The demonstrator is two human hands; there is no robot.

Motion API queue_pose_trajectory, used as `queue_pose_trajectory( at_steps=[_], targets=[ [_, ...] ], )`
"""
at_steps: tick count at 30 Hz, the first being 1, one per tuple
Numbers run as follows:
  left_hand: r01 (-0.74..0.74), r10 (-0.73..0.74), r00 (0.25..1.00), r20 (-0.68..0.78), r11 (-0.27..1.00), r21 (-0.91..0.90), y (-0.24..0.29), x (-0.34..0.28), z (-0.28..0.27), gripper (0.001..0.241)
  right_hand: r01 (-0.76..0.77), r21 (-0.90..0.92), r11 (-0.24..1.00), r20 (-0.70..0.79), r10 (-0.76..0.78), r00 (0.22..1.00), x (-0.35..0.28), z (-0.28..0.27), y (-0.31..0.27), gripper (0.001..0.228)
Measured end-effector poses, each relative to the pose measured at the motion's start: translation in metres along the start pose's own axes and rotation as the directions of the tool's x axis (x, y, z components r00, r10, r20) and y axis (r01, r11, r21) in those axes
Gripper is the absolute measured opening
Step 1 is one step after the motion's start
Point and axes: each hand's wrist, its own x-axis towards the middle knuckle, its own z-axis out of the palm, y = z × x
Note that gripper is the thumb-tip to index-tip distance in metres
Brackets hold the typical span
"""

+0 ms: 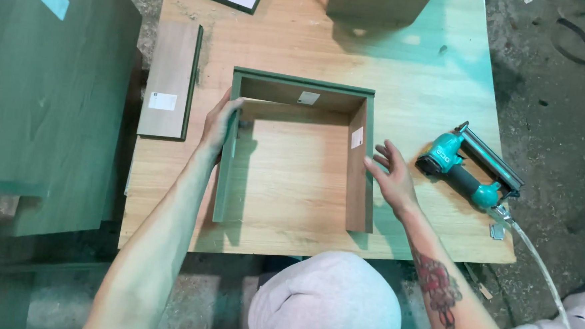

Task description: Assemble a wooden drawer using a pneumatic nail gun

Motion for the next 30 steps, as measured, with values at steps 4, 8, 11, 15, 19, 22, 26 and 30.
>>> queue_pose_trajectory(
  at_steps=[4,8,11,15,19,22,26,30],
  targets=[
    [-0.027,0.02,0.999,0.036,0.981,0.194,0.001,-0.001,0.006,0.078,0.006,0.069,0.998,0.099,-0.012,0.995,0.066,0.012,-0.009,0.087],
    [-0.16,0.136,0.987,0.085,0.859,0.487,-0.02,0.031,0.005,0.075,-0.008,0.092,0.996,-0.011,0.009,1.0,0.094,0.014,-0.002,0.076],
    [-0.138,0.126,0.99,0.061,0.957,0.254,0.004,0.016,0.022,0.066,-0.028,0.059,0.998,-0.079,0.032,0.996,0.098,0.014,0.006,0.068],
    [-0.12,0.117,0.993,0.025,0.969,0.214,0.0,0.017,0.023,0.068,-0.136,-0.018,0.991,-0.115,0.133,0.984,0.093,0.015,0.016,0.052],
    [-0.092,0.096,0.995,0.0,0.957,0.273,-0.003,0.019,0.021,0.066,-0.082,0.059,0.995,-0.073,0.086,0.994,0.089,0.017,0.017,0.053],
    [-0.09,0.114,0.992,-0.045,0.926,0.365,-0.015,0.025,0.016,0.062,0.016,0.016,1.0,-0.066,-0.015,0.998,0.099,0.015,0.027,0.051],
    [-0.174,0.217,0.974,-0.067,0.903,0.392,-0.013,0.023,0.018,0.057,0.112,0.011,0.994,-0.08,-0.111,0.991,0.09,0.017,0.011,0.051],
    [-0.216,0.278,0.957,-0.079,0.87,0.444,-0.011,0.022,0.019,0.054,0.224,-0.056,0.973,-0.135,-0.23,0.964,0.091,0.018,0.007,0.056]
  ],
)
